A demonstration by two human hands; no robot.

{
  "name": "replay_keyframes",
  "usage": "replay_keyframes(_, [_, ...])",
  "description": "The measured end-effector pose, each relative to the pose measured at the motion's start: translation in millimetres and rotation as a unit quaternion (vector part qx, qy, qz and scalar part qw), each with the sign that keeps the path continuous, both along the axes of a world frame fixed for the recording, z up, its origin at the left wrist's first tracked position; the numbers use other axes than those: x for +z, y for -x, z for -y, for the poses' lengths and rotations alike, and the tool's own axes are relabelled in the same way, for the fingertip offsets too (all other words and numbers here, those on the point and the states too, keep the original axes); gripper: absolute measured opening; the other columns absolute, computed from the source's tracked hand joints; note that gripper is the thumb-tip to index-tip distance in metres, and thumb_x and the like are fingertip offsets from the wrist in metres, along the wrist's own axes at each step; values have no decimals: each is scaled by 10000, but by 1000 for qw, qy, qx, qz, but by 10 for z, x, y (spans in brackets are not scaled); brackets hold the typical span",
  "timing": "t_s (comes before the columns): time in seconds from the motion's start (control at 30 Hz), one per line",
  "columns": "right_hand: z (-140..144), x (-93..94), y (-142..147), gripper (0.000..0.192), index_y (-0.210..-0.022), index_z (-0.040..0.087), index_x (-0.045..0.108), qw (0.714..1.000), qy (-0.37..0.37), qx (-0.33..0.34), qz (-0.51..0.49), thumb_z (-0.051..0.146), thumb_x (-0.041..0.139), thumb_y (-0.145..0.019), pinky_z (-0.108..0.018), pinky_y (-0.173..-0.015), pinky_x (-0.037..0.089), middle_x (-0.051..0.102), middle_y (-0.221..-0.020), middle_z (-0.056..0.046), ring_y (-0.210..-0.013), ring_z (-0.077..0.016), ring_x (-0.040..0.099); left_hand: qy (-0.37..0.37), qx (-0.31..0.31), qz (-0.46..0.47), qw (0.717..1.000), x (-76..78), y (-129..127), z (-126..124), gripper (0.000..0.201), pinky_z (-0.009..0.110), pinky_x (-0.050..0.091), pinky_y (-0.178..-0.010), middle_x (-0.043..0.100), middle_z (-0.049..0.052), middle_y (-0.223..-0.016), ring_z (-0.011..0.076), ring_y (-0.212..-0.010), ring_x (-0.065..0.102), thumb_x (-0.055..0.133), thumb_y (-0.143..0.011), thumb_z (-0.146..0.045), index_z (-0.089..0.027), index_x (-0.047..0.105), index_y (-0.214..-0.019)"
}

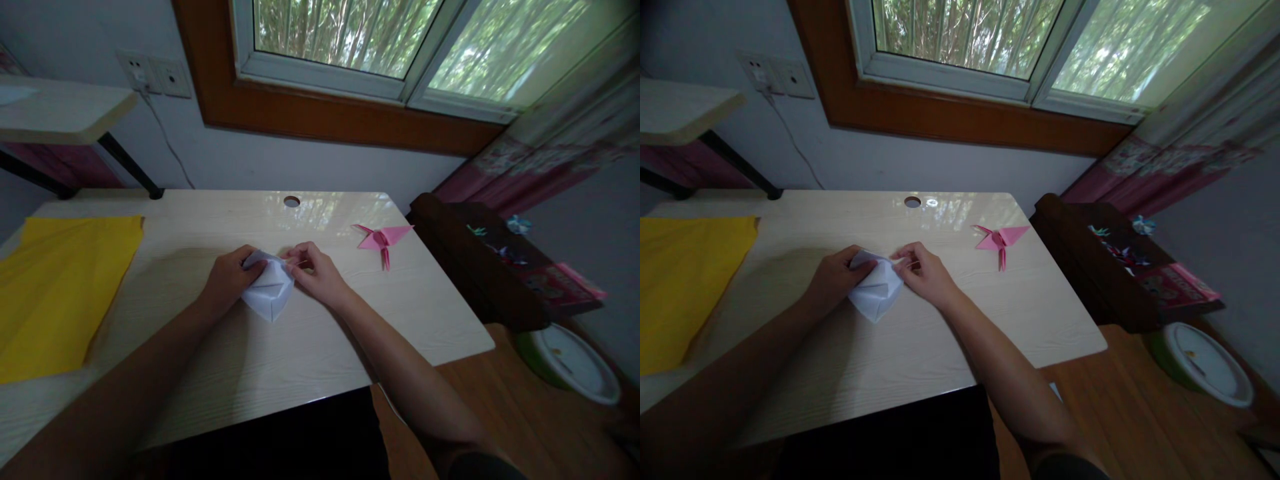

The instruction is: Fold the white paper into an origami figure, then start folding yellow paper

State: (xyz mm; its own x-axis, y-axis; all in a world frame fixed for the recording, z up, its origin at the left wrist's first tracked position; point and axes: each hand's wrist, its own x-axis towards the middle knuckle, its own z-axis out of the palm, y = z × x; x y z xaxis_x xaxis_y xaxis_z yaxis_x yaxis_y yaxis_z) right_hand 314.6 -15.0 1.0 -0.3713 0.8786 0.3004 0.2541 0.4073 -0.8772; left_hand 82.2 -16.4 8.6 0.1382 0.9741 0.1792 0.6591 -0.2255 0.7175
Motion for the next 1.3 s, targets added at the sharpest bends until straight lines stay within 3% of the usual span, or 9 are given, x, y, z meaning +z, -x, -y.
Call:
replay_keyframes(0.17, [7, -22, 36, 345, -1252, 229, 562, 999, 10, 22, 46, 315, 618, -923, -260, -671, 502, 654, -829, 18, -719, -136, 620, 16, -50, 33, 998, 7, -66, 36, 320, 257, 447, -626, 716, -2, -777, 173, -698, 621, 604, -904, -504, -205, 716, -904])
replay_keyframes(0.27, [-1, -7, 23, 261, -1188, 226, 624, 998, -1, -9, 60, 302, 579, -942, -263, -680, 489, 660, -840, 9, -729, -142, 615, 70, -81, 88, 990, 4, -90, 33, 342, 244, 447, -592, 713, -1, -791, 168, -684, 617, 603, -898, -518, -204, 712, -977])
replay_keyframes(0.4, [-27, -37, -12, 223, -1128, 224, 658, 999, 19, -36, 29, 333, 565, -956, -274, -701, 502, 708, -938, -15, -783, -156, 639, 107, -77, 127, 983, -14, -88, 26, 350, 223, 402, -533, 659, -17, -722, 144, -624, 566, 625, -879, -534, -190, 688, -905])
replay_keyframes(0.53, [-46, -60, -14, 277, -1099, 215, 679, 997, 74, -10, 5, 432, 572, -962, -273, -685, 512, 715, -929, -23, -794, -161, 644, 76, -58, 102, 990, 6, -79, 51, 326, 227, 363, -523, 601, -31, -667, 129, -588, 504, 623, -887, -508, -190, 664, -829])
replay_keyframes(0.77, [-64, -83, 5, 292, -1027, 207, 651, 989, 134, 21, -56, 474, 657, -908, -275, -670, 509, 688, -917, -27, -786, -161, 630, 47, -81, 85, 992, -10, -116, 79, 301, 241, 394, -559, 625, -26, -683, 141, -612, 530, 608, -898, -485, -194, 653, -833])
replay_keyframes(0.87, [-60, -103, 2, 320, -1093, 219, 648, 987, 142, 40, -64, 475, 674, -903, -267, -667, 498, 658, -889, -12, -778, -155, 611, 31, -89, 61, 994, -23, -137, 91, 257, 256, 445, -630, 684, -10, -788, 165, -690, 592, 591, -909, -438, -202, 679, -961])
replay_keyframes(1.03, [-62, -121, 16, 383, -1170, 254, 602, 983, 128, 15, -127, 434, 747, -865, -256, -699, 505, 630, -912, 8, -806, -141, 608, 10, -20, 52, 998, -2, -154, 113, 361, 307, 503, -768, 724, 27, -1013, 210, -836, 664, 561, -912, -356, -228, 622, -1244])
replay_keyframes(1.2, [-50, -80, 21, 322, -1159, 275, 547, 972, 144, 6, -184, 503, 624, -945, -280, -711, 555, 640, -1001, -3, -768, -130, 630, 1, 98, 55, 994, 2, -115, 71, 466, 347, 515, -814, 715, 51, -1046, 246, -892, 680, 565, -881, -312, -236, 554, -1340])
replay_keyframes(1.3, [-30, -40, 10, 367, -1209, 289, 554, 971, 151, 38, -179, 515, 637, -932, -324, -826, 583, 632, -1177, -34, -896, -152, 652, 1, 127, 57, 990, 3, -91, 52, 498, 355, 519, -811, 711, 58, -1023, 250, -879, 681, 559, -870, -287, -233, 528, -1364])
